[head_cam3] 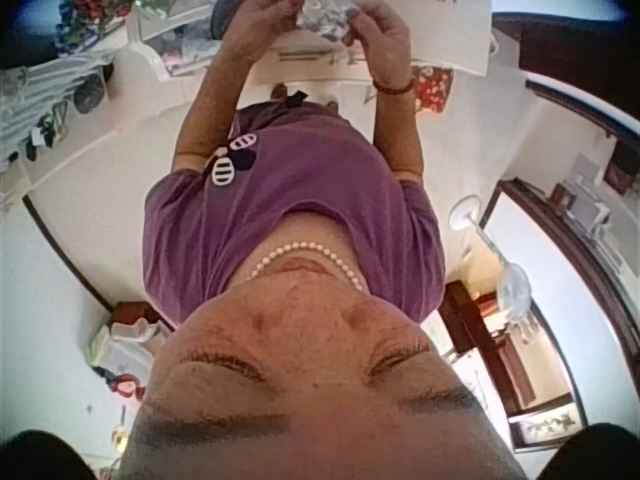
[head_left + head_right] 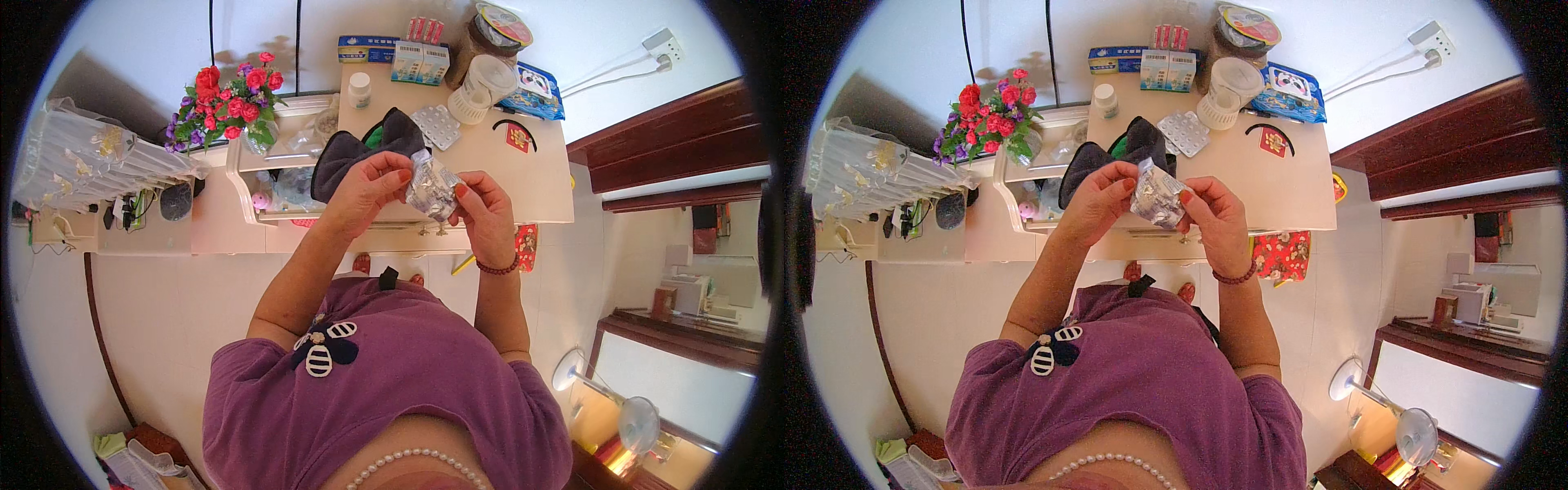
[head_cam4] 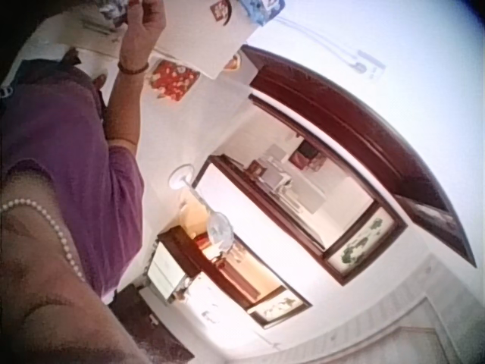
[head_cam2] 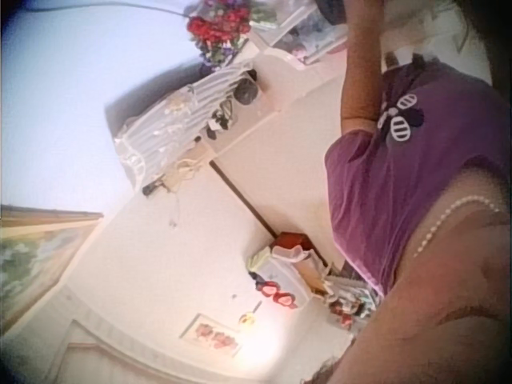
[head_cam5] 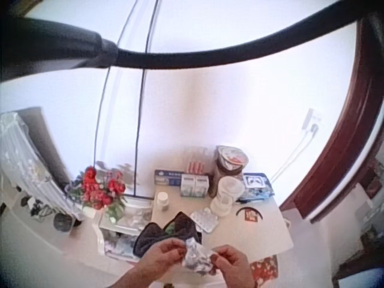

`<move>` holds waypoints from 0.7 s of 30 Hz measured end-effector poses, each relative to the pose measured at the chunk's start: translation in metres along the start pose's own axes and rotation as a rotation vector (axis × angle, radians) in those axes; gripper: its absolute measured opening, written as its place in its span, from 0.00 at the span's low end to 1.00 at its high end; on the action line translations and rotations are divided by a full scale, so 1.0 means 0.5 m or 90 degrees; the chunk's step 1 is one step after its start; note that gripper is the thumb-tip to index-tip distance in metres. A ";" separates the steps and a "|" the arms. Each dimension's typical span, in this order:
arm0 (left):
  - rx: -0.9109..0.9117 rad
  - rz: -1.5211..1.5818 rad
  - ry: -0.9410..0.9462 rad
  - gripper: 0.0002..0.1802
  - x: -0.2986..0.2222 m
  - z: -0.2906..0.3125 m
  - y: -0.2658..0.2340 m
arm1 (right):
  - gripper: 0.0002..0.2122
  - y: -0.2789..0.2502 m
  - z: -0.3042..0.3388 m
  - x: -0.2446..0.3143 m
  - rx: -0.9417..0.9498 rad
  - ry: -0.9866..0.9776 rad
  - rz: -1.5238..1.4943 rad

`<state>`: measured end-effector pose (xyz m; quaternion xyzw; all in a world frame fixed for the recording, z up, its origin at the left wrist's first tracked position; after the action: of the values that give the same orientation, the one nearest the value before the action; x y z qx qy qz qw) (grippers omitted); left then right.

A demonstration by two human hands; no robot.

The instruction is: The person wipes a door with a cloth, moves medicine packets on a desk, adjusts a standing fan, and then wipes the desk surface.

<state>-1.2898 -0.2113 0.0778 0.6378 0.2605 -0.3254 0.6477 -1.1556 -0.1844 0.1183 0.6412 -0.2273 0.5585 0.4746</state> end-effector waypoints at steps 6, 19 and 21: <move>-0.091 -0.065 0.076 0.08 -0.037 0.015 -0.001 | 0.07 -0.012 0.005 -0.005 -0.034 0.005 -0.109; -0.131 -0.163 0.115 0.07 -0.053 0.038 0.026 | 0.21 0.007 0.012 -0.011 0.013 0.027 0.037; -0.109 -0.067 0.090 0.09 -0.052 0.039 0.030 | 0.21 0.003 0.010 -0.010 0.011 0.028 0.035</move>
<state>-1.2970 -0.2286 0.1079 0.5867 0.3656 -0.2897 0.6620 -1.1556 -0.1906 0.1146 0.6265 -0.2295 0.5872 0.4583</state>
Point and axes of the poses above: each hand's wrist, its own z-axis away from the middle knuckle, its own y-axis out of the palm, x = y × z, the point moved 9 cm from there along -z, towards the middle knuckle, and after that the axes turned 2 degrees about -z, right-handed, at the moved point
